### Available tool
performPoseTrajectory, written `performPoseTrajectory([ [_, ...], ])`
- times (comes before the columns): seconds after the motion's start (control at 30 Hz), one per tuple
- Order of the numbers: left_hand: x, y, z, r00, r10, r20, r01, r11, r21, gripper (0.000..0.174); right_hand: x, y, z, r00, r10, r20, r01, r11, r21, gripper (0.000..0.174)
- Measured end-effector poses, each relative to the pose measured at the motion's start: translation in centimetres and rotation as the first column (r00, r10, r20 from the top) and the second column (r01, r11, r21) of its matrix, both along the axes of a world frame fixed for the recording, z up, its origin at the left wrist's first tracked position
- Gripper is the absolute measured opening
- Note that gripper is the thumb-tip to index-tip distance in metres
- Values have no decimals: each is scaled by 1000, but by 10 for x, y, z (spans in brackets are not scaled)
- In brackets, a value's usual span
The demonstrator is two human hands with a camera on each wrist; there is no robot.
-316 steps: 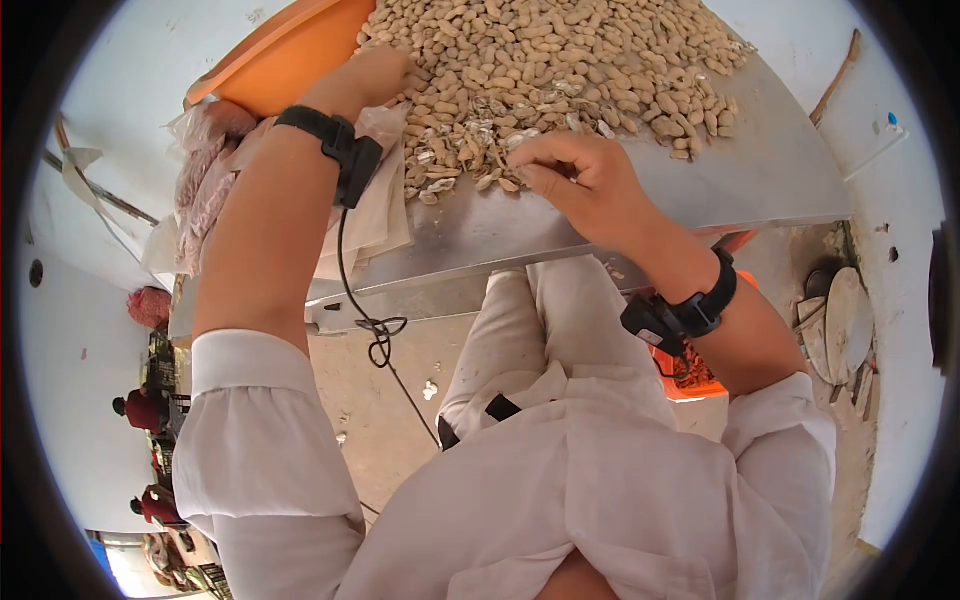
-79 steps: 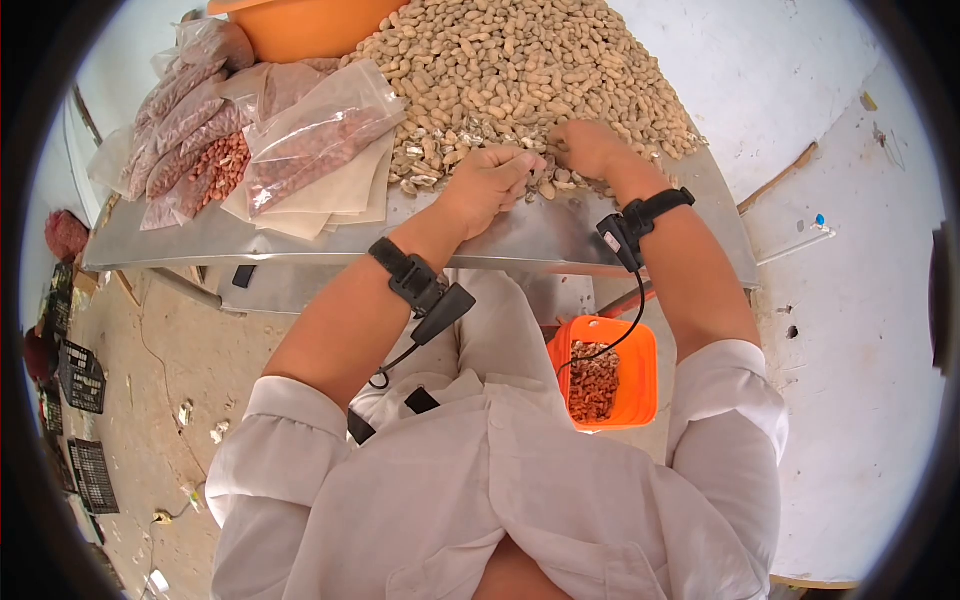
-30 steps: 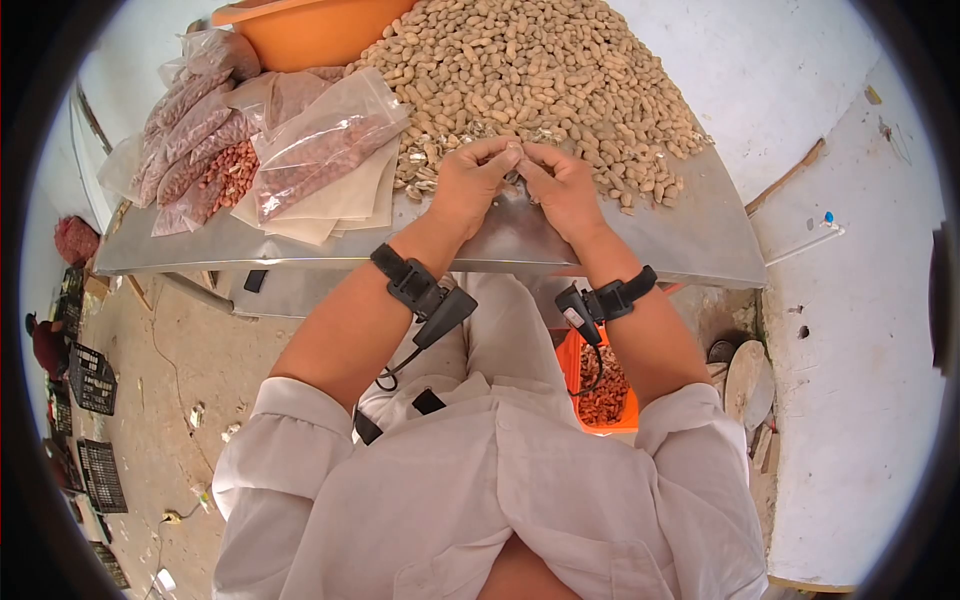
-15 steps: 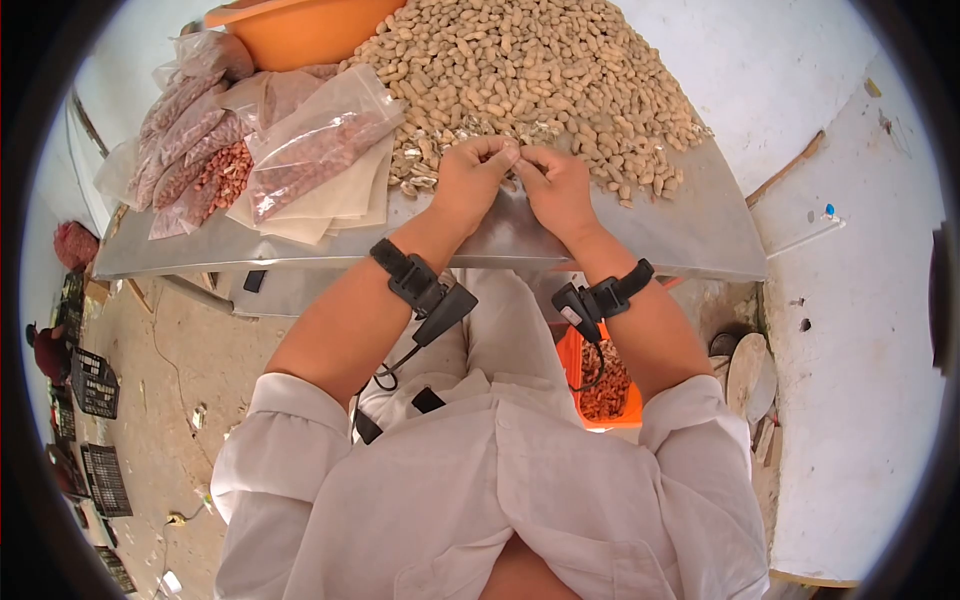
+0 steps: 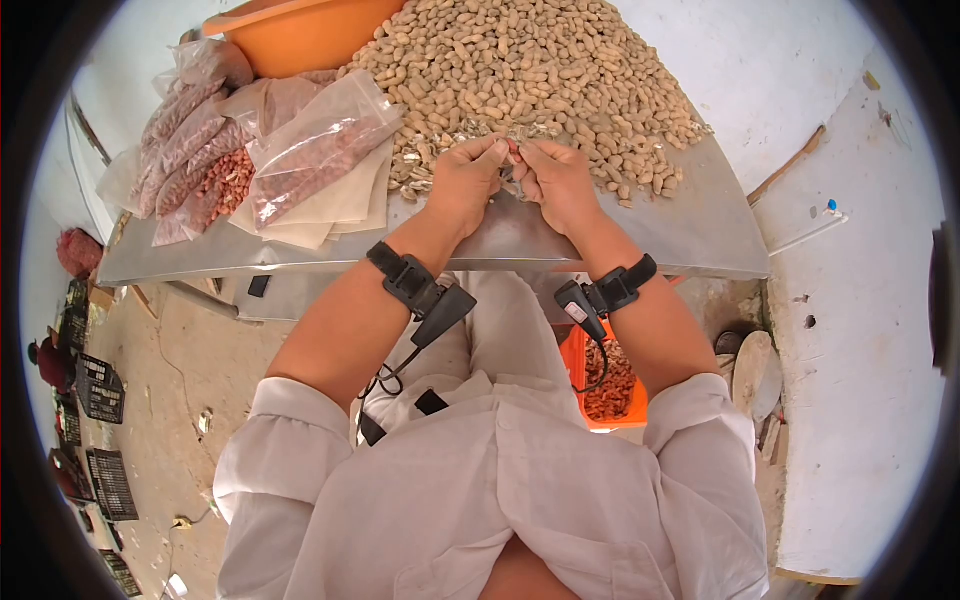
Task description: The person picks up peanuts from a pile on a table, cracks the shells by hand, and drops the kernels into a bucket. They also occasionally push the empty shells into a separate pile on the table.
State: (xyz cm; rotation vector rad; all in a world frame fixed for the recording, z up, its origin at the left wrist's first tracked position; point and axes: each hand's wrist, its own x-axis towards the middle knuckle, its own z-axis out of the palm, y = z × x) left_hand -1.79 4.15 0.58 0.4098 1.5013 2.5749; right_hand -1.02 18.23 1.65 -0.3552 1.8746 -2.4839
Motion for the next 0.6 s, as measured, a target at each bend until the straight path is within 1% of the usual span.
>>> performPoseTrajectory([
  [0.1,1,0,1,1000,-28,10,27,996,89,19,-1,-4,0,1000,18,22,-18,1000,-26,13],
  [0.13,1,1,1,999,-22,23,20,995,96,20,-1,-5,-1,999,24,23,-23,999,-36,12],
  [0.23,2,1,4,998,-27,53,20,993,119,22,-2,-8,2,1000,-19,-22,20,998,54,12],
  [0.3,3,-3,6,996,-56,64,46,989,141,20,-2,-11,5,984,-79,-160,110,976,191,12],
  [0.37,0,-4,3,992,-72,103,51,980,192,18,-5,-13,3,947,-102,-306,197,934,298,13],
  [0.43,0,-5,3,987,-78,140,42,968,247,17,-10,-14,0,887,-92,-453,282,884,373,16],
  [0.53,-2,-6,1,975,-93,200,21,942,335,17,-1,-18,7,814,-87,-574,402,798,449,16],
  [0.6,-8,-8,-3,961,-128,245,22,920,392,17,2,-19,11,749,-34,-661,469,733,493,18],
])
